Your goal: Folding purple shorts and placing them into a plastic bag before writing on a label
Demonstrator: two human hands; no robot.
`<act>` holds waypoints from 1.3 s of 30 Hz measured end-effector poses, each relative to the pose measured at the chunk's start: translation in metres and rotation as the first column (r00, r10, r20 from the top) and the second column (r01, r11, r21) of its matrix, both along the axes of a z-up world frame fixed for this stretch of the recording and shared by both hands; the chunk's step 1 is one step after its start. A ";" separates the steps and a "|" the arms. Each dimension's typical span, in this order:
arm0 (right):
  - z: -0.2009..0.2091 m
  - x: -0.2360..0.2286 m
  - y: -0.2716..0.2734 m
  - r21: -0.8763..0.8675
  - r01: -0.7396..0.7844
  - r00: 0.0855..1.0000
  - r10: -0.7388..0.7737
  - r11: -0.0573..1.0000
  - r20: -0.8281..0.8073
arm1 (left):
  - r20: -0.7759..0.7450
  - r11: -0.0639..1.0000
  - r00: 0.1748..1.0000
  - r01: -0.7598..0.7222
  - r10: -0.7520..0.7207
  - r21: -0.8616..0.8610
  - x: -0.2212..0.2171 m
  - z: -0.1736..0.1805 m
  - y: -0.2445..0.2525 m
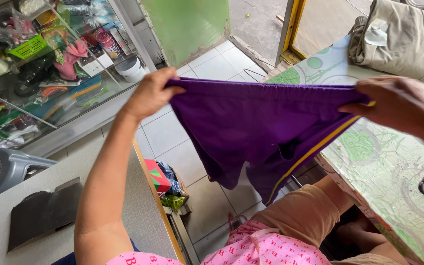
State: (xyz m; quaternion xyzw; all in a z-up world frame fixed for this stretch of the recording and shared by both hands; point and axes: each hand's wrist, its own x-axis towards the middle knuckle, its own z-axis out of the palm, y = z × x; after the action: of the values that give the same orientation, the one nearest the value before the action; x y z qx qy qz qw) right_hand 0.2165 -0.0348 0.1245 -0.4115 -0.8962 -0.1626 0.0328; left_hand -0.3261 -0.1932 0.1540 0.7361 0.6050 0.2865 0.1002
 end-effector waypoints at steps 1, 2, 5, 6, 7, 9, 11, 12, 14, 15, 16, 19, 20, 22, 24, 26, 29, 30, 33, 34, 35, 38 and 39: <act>-0.009 0.017 0.009 0.118 0.031 0.999 -0.032 0.993 0.009 | 0.019 0.997 0.999 -0.049 0.048 0.058 -0.018 -0.007 -0.002; -0.016 0.029 0.014 0.116 0.033 0.999 -0.034 0.993 0.009 | 0.019 0.997 0.999 -0.048 0.047 0.056 -0.016 -0.009 -0.005; -0.015 0.038 0.014 0.141 -0.163 0.945 0.196 0.977 -0.263 | 0.142 0.989 0.981 -0.119 0.130 -0.085 0.001 -0.012 -0.007; -0.006 0.026 0.003 -0.010 -0.006 0.987 0.005 1.000 -0.164 | 0.132 0.998 0.991 -0.020 0.028 -0.065 0.016 -0.013 0.000; 0.004 0.014 -0.007 -0.140 0.172 0.983 -0.180 0.975 -0.043 | 0.121 0.996 0.990 0.080 -0.074 -0.045 0.032 -0.015 0.008; 0.018 -0.010 -0.022 -0.369 0.201 0.950 -0.273 0.907 -0.154 | 0.207 0.989 0.978 0.064 -0.036 -0.131 0.069 -0.003 0.013; 0.015 -0.019 -0.035 -0.596 0.181 0.892 -0.386 0.782 -0.236 | 0.283 0.970 0.959 0.056 0.013 -0.235 0.089 -0.004 0.018; 0.009 -0.017 -0.037 -0.730 0.062 0.803 -0.469 0.680 -0.369 | 0.299 0.975 0.954 0.036 0.033 -0.221 0.089 -0.007 0.024; -0.011 -0.011 -0.037 -0.819 -0.095 0.679 -0.565 0.566 -0.469 | 0.314 0.978 0.948 0.014 0.054 -0.210 0.092 -0.010 0.029; -0.026 -0.008 -0.034 -0.818 -0.244 0.547 -0.623 0.521 -0.560 | 0.299 0.976 0.952 -0.003 0.070 -0.220 0.095 -0.011 0.028; -0.041 -0.005 -0.032 -0.784 -0.391 0.396 -0.681 0.482 -0.616 | 0.284 0.973 0.955 -0.020 0.087 -0.232 0.097 -0.011 0.027; -0.060 0.007 -0.043 -0.728 -0.503 0.282 -0.707 0.467 -0.649 | 0.273 0.978 0.960 -0.005 0.062 -0.208 0.098 -0.011 0.025; -0.053 0.013 -0.056 -0.728 -0.502 0.281 -0.708 0.467 -0.648 | 0.273 0.978 0.960 -0.002 0.061 -0.209 0.101 -0.004 0.021; -0.039 0.023 -0.081 -0.724 -0.434 0.308 -0.667 0.537 -0.679 | 0.262 0.978 0.964 0.023 0.033 -0.208 0.108 0.012 0.014; -0.038 0.055 -0.100 -0.678 -0.420 0.254 -0.639 0.603 -0.726 | 0.399 0.967 0.910 0.192 -0.112 -0.167 0.117 0.031 0.014; -0.042 0.087 -0.103 -0.631 -0.393 0.197 -0.609 0.669 -0.769 | 0.523 0.927 0.813 0.360 -0.256 -0.106 0.132 0.042 0.028; -0.062 0.131 -0.092 -0.681 -0.200 0.192 -0.653 0.704 -0.732 | 0.585 0.869 0.716 0.494 -0.382 -0.037 0.169 0.028 0.080; -0.072 0.146 -0.091 -0.701 -0.065 0.193 -0.681 0.710 -0.707 | 0.463 0.894 0.790 0.449 -0.402 0.009 0.189 0.010 0.105; -0.106 0.166 -0.090 -0.715 0.081 0.154 -0.718 0.694 -0.679 | 0.297 0.888 0.839 0.450 -0.455 0.090 0.244 -0.054 0.172; -0.120 0.168 -0.087 -0.716 0.062 0.141 -0.716 0.696 -0.684 | 0.253 0.880 0.843 0.461 -0.476 0.117 0.261 -0.078 0.192; -0.105 0.159 -0.097 -0.718 0.082 0.123 -0.722 0.691 -0.681 | 0.256 0.868 0.830 0.484 -0.496 0.115 0.275 -0.095 0.206; -0.081 0.135 -0.113 -0.761 0.322 0.291 -0.824 0.564 -0.487 | 0.144 0.878 0.866 0.468 -0.479 0.107 0.300 -0.136 0.227; -0.084 0.134 -0.113 -0.713 0.416 0.392 -0.819 0.565 -0.420 | 0.118 0.891 0.883 0.451 -0.455 0.057 0.303 -0.138 0.226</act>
State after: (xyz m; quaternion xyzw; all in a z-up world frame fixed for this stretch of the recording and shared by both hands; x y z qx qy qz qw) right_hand 0.3509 -0.1481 0.0409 -0.7472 -0.5801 0.2496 0.2070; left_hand -0.0230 0.0332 0.0160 0.8384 0.4047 0.3101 0.1928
